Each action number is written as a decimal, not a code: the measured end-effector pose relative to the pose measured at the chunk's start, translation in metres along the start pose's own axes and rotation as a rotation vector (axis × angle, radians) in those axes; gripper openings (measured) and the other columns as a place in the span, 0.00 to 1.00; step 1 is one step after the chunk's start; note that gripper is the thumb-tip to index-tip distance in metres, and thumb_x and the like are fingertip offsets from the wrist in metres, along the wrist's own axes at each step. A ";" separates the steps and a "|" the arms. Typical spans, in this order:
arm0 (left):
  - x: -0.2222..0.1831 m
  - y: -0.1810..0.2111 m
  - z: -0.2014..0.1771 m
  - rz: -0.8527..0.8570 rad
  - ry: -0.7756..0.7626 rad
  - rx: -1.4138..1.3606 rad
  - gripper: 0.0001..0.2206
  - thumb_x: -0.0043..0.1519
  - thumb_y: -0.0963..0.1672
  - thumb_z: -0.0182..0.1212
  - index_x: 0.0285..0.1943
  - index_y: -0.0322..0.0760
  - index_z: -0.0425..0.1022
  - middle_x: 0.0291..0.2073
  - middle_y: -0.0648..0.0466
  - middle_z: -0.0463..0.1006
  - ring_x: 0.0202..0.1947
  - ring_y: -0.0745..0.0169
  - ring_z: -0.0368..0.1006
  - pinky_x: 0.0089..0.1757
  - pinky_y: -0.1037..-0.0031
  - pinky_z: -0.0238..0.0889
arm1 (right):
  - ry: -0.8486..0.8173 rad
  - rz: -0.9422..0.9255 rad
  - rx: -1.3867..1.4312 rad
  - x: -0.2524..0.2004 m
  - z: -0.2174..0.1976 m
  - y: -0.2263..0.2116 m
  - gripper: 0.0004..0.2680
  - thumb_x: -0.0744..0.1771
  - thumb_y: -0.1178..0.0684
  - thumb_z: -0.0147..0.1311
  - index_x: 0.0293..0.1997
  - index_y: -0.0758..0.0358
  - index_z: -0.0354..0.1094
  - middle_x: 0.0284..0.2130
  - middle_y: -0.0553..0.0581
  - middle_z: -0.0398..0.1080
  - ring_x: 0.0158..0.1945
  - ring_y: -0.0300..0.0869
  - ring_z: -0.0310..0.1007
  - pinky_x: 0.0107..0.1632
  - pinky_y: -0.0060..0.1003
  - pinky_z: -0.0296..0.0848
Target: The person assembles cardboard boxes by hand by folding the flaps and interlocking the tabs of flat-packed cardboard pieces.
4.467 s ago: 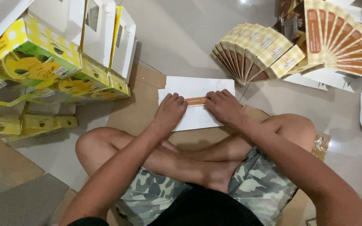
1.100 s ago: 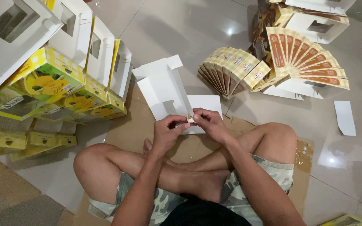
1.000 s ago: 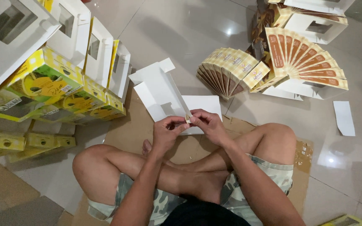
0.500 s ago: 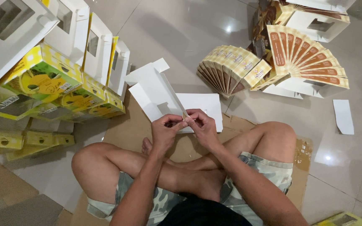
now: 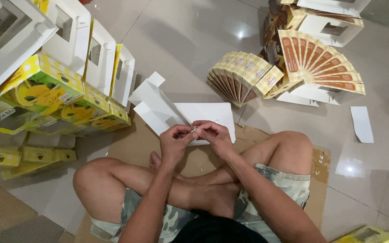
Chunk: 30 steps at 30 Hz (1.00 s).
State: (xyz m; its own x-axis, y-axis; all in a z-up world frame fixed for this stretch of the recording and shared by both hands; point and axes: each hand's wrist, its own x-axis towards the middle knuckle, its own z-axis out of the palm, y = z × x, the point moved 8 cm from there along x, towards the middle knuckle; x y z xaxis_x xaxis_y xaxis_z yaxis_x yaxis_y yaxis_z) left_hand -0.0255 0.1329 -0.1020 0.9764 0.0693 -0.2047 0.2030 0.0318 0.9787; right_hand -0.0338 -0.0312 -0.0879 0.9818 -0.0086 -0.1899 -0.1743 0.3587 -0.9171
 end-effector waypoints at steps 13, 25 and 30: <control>-0.004 0.020 0.000 0.058 0.027 -0.053 0.16 0.55 0.46 0.79 0.45 0.38 0.79 0.33 0.55 0.82 0.34 0.75 0.72 0.41 0.80 0.69 | -0.165 -0.181 -0.224 -0.010 0.022 0.007 0.19 0.66 0.56 0.65 0.61 0.68 0.63 0.52 0.67 0.67 0.56 0.53 0.72 0.59 0.50 0.72; -0.034 0.083 0.050 0.739 -0.274 0.408 0.04 0.62 0.38 0.65 0.41 0.37 0.83 0.35 0.49 0.84 0.40 0.50 0.81 0.43 0.65 0.75 | 0.028 -0.268 -0.519 0.000 -0.014 -0.041 0.15 0.67 0.48 0.62 0.55 0.55 0.60 0.44 0.57 0.76 0.42 0.39 0.71 0.46 0.34 0.63; -0.013 0.048 0.019 0.335 -0.022 -0.087 0.06 0.59 0.39 0.72 0.43 0.31 0.84 0.36 0.44 0.84 0.38 0.62 0.78 0.42 0.72 0.74 | -0.097 -0.237 -0.198 -0.001 -0.014 -0.038 0.13 0.67 0.60 0.59 0.55 0.62 0.59 0.54 0.62 0.72 0.50 0.42 0.74 0.56 0.38 0.71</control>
State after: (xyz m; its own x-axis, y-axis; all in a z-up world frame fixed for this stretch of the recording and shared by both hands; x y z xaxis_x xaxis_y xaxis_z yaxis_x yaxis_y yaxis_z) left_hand -0.0269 0.1148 -0.0518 0.9892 0.0689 0.1293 -0.1355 0.0958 0.9861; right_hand -0.0294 -0.0573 -0.0579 0.9978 0.0225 0.0628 0.0581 0.1690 -0.9839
